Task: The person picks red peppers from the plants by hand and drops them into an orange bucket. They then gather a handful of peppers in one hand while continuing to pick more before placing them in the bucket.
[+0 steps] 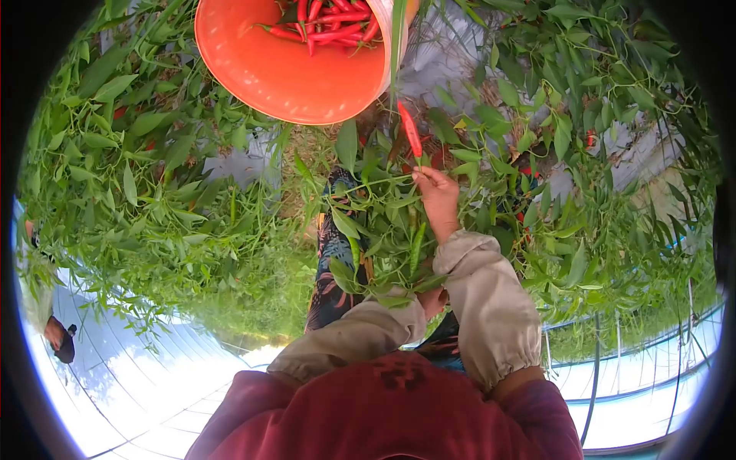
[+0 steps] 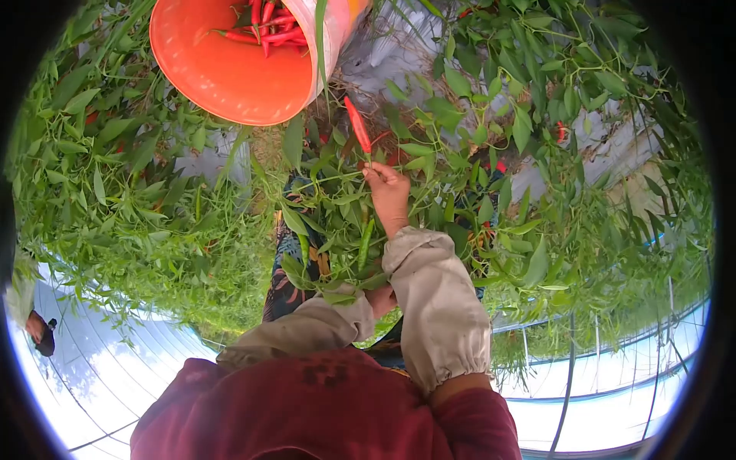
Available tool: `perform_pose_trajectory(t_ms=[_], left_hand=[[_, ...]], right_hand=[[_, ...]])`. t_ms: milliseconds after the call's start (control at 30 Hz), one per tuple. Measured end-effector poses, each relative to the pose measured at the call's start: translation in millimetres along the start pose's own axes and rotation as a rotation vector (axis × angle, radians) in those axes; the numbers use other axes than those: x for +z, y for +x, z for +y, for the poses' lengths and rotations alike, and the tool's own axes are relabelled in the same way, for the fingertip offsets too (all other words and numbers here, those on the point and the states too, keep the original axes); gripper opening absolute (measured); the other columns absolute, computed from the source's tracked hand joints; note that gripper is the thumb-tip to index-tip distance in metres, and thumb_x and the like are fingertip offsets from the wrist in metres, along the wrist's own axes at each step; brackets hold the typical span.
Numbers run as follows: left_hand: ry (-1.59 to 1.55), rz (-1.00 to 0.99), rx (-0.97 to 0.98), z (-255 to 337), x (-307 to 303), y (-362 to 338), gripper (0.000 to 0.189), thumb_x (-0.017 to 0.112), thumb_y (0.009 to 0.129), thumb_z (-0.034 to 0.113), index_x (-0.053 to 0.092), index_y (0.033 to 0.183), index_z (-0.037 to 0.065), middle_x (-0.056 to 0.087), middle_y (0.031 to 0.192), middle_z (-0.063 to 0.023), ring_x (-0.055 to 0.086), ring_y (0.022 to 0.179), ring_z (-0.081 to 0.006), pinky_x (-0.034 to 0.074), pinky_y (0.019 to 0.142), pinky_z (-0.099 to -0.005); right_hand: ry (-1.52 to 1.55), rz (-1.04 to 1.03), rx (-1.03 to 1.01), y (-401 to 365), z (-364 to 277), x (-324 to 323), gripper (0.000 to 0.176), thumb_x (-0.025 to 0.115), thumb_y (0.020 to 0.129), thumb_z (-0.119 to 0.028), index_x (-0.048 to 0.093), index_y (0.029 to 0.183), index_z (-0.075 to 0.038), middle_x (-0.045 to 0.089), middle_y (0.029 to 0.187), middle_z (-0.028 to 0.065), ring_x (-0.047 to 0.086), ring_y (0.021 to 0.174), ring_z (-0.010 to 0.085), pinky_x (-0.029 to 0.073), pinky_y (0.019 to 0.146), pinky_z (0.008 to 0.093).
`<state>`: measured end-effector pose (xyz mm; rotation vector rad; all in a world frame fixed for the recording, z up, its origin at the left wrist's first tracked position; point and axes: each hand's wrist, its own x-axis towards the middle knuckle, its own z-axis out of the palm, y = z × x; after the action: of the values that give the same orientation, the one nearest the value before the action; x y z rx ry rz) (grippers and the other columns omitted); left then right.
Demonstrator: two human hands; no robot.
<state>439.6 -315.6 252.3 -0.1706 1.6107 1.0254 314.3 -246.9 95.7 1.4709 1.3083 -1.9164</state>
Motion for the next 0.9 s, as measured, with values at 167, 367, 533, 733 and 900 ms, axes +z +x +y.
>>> perform_pose_trajectory(t_ms=[167, 367, 533, 733, 900], left_hand=[[0.206, 0.060, 0.071, 2, -1, 1, 0.040, 0.064, 0.074, 0.015, 0.060, 0.113, 0.009, 0.058, 0.106, -0.0152, 0.051, 0.100, -0.0376, 0.041, 0.085, -0.0462], [0.278, 0.093, 0.060, 2, -7, 2, 0.046, 0.065, 0.071, 0.015, 0.061, 0.116, 0.009, 0.056, 0.119, -0.0168, 0.046, 0.114, -0.0415, 0.036, 0.097, -0.0495], [0.293, 0.064, 0.080, -3, -5, 5, 0.044, 0.065, 0.069, 0.015, 0.064, 0.113, 0.008, 0.057, 0.120, -0.0180, 0.044, 0.117, -0.0448, 0.034, 0.101, -0.0536], [0.297, 0.094, 0.131, -14, 0, 4, 0.043, 0.065, 0.069, 0.014, 0.064, 0.112, 0.008, 0.058, 0.118, -0.0188, 0.044, 0.117, -0.0453, 0.032, 0.101, -0.0558], [0.255, 0.026, 0.117, -15, -2, 5, 0.046, 0.065, 0.070, 0.014, 0.063, 0.116, 0.008, 0.056, 0.122, -0.0184, 0.042, 0.120, -0.0449, 0.031, 0.103, -0.0550]], right_hand=[[-0.044, 0.021, 0.118, -10, -19, -6, 0.023, 0.069, 0.087, -0.011, 0.068, 0.106, 0.001, 0.063, 0.075, -0.0029, 0.048, 0.059, 0.0019, 0.037, 0.052, 0.0182], [0.147, -0.045, 0.217, -8, -26, -16, 0.024, 0.065, 0.090, -0.015, 0.068, 0.108, 0.000, 0.059, 0.069, -0.0028, 0.046, 0.059, 0.0039, 0.036, 0.056, 0.0190], [0.288, -0.103, 0.367, -8, -44, -26, 0.023, 0.061, 0.093, -0.017, 0.067, 0.108, 0.000, 0.053, 0.064, -0.0029, 0.048, 0.062, 0.0063, 0.036, 0.060, 0.0182], [0.423, -0.122, 0.372, -6, -39, -31, 0.020, 0.063, 0.091, -0.016, 0.068, 0.104, -0.001, 0.047, 0.055, -0.0035, 0.047, 0.063, 0.0088, 0.039, 0.062, 0.0217], [0.417, -0.134, 0.379, -7, -38, -31, 0.022, 0.062, 0.092, -0.016, 0.066, 0.107, 0.000, 0.056, 0.069, -0.0028, 0.048, 0.062, 0.0057, 0.040, 0.057, 0.0202]])
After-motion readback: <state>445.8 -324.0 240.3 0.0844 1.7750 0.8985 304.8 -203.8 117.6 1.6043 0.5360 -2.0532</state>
